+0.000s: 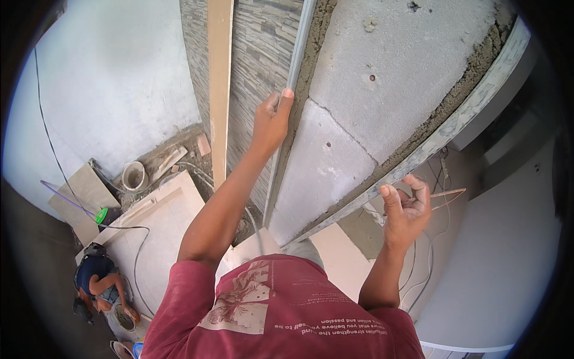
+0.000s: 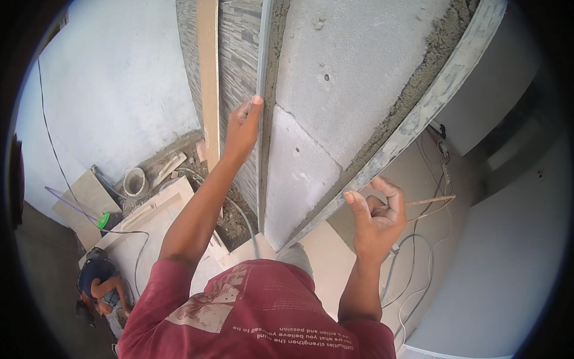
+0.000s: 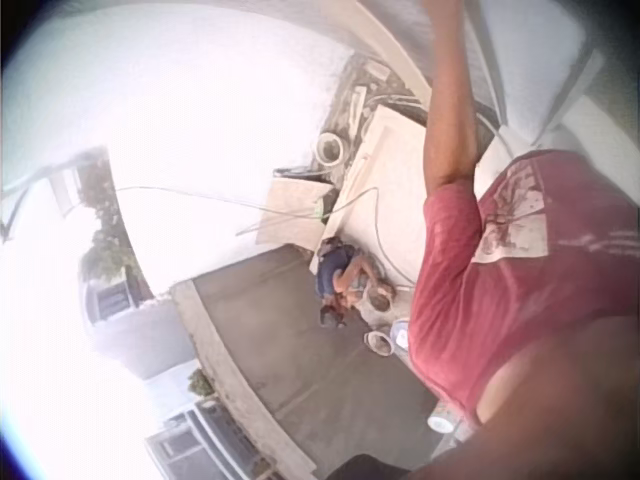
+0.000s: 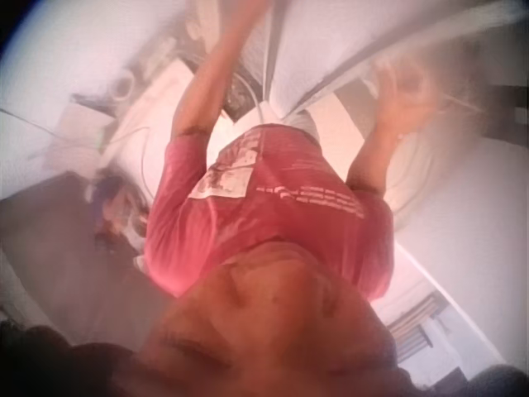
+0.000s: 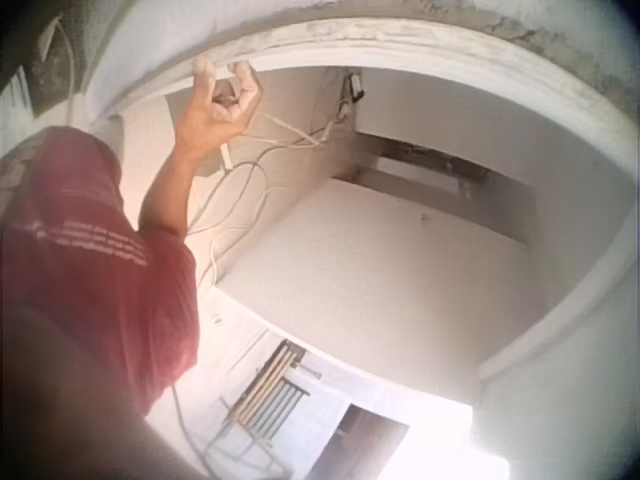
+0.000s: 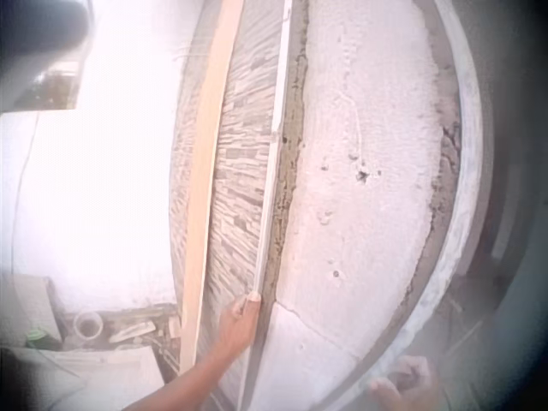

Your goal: The person measures and positions a long metal trim piece along a curved wall edge, then uses a hammer to tap it into place. They also use a tape measure to check dimensions and adjust the trim alignment.

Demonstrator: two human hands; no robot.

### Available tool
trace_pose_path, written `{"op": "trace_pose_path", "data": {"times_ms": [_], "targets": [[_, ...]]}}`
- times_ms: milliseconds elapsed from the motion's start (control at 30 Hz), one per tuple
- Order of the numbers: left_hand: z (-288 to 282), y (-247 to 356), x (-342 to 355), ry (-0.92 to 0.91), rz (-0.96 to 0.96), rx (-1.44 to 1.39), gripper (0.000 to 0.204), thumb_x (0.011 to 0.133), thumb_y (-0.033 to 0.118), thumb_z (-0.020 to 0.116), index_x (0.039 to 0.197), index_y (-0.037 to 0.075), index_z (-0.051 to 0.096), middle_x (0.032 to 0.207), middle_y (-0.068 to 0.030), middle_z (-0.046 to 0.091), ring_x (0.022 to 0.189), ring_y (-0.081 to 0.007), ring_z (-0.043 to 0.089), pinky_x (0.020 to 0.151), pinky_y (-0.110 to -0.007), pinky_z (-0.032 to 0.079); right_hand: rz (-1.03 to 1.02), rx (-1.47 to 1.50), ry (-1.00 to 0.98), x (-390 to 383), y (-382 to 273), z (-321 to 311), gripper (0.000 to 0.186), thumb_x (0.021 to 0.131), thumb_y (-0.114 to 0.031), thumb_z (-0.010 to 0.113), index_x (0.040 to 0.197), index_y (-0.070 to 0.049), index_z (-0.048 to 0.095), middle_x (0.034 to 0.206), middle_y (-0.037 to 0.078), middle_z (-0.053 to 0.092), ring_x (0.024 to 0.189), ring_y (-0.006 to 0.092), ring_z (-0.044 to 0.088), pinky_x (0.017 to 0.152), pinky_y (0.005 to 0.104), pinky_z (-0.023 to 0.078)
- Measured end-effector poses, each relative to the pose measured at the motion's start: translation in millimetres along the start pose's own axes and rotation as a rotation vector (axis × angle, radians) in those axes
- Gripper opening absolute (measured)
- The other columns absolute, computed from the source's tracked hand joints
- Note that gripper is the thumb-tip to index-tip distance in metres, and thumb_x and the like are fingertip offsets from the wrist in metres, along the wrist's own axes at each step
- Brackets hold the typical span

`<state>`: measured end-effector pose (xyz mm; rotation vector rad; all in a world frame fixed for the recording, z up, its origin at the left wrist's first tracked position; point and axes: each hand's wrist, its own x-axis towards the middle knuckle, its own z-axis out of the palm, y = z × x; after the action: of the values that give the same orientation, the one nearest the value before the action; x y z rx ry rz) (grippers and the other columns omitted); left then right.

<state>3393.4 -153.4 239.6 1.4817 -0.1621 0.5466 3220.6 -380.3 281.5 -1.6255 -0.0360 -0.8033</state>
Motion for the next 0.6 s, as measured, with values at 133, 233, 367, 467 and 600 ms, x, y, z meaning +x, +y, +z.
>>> {"op": "trace_pose_path", "data": {"times_ms": [133, 233, 367, 467, 600], "targets": [[-7, -5, 9, -0.007, 0.039, 0.043, 0.054, 0.099, 0.05, 0.05, 0.074, 0.002, 0.049, 0.07, 0.0002, 0.041, 0.07, -0.0111, 0.036, 0.064, -0.03, 0.035, -0.08, 0.052, -0.066, 7, 3, -5, 0.037, 0.08, -0.005, 0.078, 0.11, 0.003, 0.057, 0.097, 0.007, 0.06, 0.055, 0.0016, 0.041, 0.047, 0.0163, 0.033], [-9, -11, 12, 0.029, 0.087, 0.074, 0.052, 0.1, 0.046, 0.049, 0.075, 0.001, 0.047, 0.073, -0.0005, 0.042, 0.073, -0.0123, 0.038, 0.066, -0.031, 0.036, 0.109, 0.151, -0.076, 8, 16, -26, 0.037, 0.088, -0.017, 0.069, 0.117, 0.002, 0.054, 0.092, 0.007, 0.061, 0.059, 0.0043, 0.05, 0.049, 0.0176, 0.037], [11, -9, 2, -0.025, 0.045, 0.009, 0.051, 0.101, 0.042, 0.049, 0.073, 0.0, 0.046, 0.069, 0.0018, 0.039, 0.071, -0.0104, 0.037, 0.063, -0.029, 0.034, 0.306, -0.273, -0.215, 4, 85, -94, 0.04, 0.088, -0.011, 0.054, 0.125, 0.003, 0.049, 0.084, 0.011, 0.064, 0.056, 0.0135, 0.057, 0.05, 0.0272, 0.045], [4, 4, -7, 0.009, 0.06, 0.022, 0.052, 0.101, 0.041, 0.05, 0.068, 0.001, 0.044, 0.066, 0.003, 0.036, 0.067, -0.0099, 0.035, 0.06, -0.029, 0.033, -0.035, -1.047, -0.201, 0, 183, -150, 0.046, 0.082, -0.006, 0.048, 0.127, 0.005, 0.047, 0.074, 0.013, 0.065, 0.052, 0.0218, 0.058, 0.054, 0.0344, 0.049], [-10, 12, -10, -0.048, 0.071, 0.002, 0.052, 0.1, 0.04, 0.053, 0.068, 0.0, 0.046, 0.063, 0.0017, 0.039, 0.064, -0.0104, 0.037, 0.058, -0.031, 0.034, 0.199, -0.663, -0.051, 41, 135, -179, 0.048, 0.086, -0.01, 0.05, 0.131, 0.007, 0.045, 0.068, 0.011, 0.061, 0.051, 0.0168, 0.056, 0.048, 0.0312, 0.046]]}}
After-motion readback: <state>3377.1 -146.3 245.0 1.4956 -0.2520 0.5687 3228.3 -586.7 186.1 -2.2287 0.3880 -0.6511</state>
